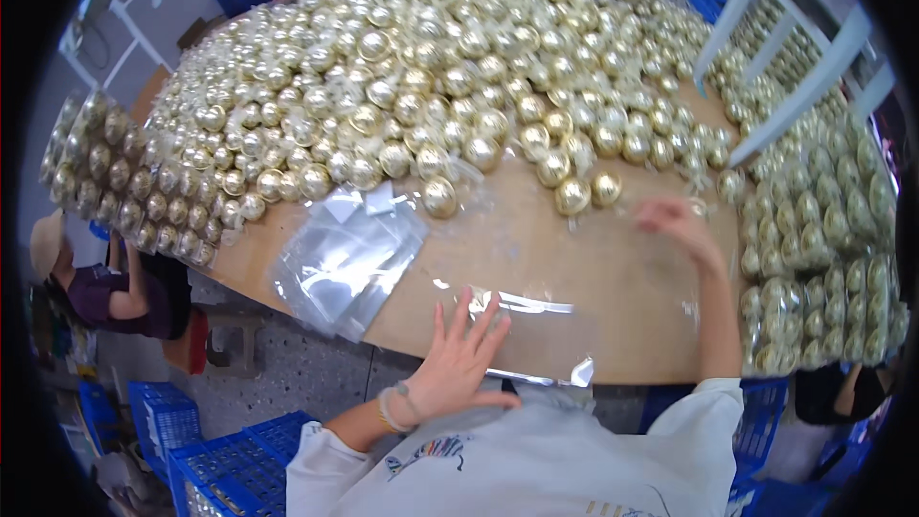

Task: The recorder is picking up gold Christmas ornaments from a large pile and packing them into clear plastic bags at a workbench.

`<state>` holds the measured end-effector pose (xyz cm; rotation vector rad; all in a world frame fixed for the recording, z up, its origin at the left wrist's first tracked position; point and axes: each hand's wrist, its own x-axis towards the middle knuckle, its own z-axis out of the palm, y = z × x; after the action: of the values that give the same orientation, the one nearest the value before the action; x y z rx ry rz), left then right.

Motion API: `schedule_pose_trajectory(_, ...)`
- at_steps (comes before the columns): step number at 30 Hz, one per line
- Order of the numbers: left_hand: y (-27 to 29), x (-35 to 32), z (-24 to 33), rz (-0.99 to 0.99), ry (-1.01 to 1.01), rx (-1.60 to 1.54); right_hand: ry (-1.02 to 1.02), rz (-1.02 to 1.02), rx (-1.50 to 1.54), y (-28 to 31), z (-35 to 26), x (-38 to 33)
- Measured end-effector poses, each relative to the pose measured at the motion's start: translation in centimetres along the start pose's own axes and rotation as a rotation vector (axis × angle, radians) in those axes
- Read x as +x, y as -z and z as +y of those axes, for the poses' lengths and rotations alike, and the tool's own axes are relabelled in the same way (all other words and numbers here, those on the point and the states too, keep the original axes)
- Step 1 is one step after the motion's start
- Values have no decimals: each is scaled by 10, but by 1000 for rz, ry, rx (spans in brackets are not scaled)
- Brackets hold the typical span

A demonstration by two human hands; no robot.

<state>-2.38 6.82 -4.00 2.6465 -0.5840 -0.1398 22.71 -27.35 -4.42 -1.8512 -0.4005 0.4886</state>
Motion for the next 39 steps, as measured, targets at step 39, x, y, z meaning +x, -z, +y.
schedule_pose_trajectory(39,127,230,-94,177,-96,409,592,432,-1134,-43,-61,-30)
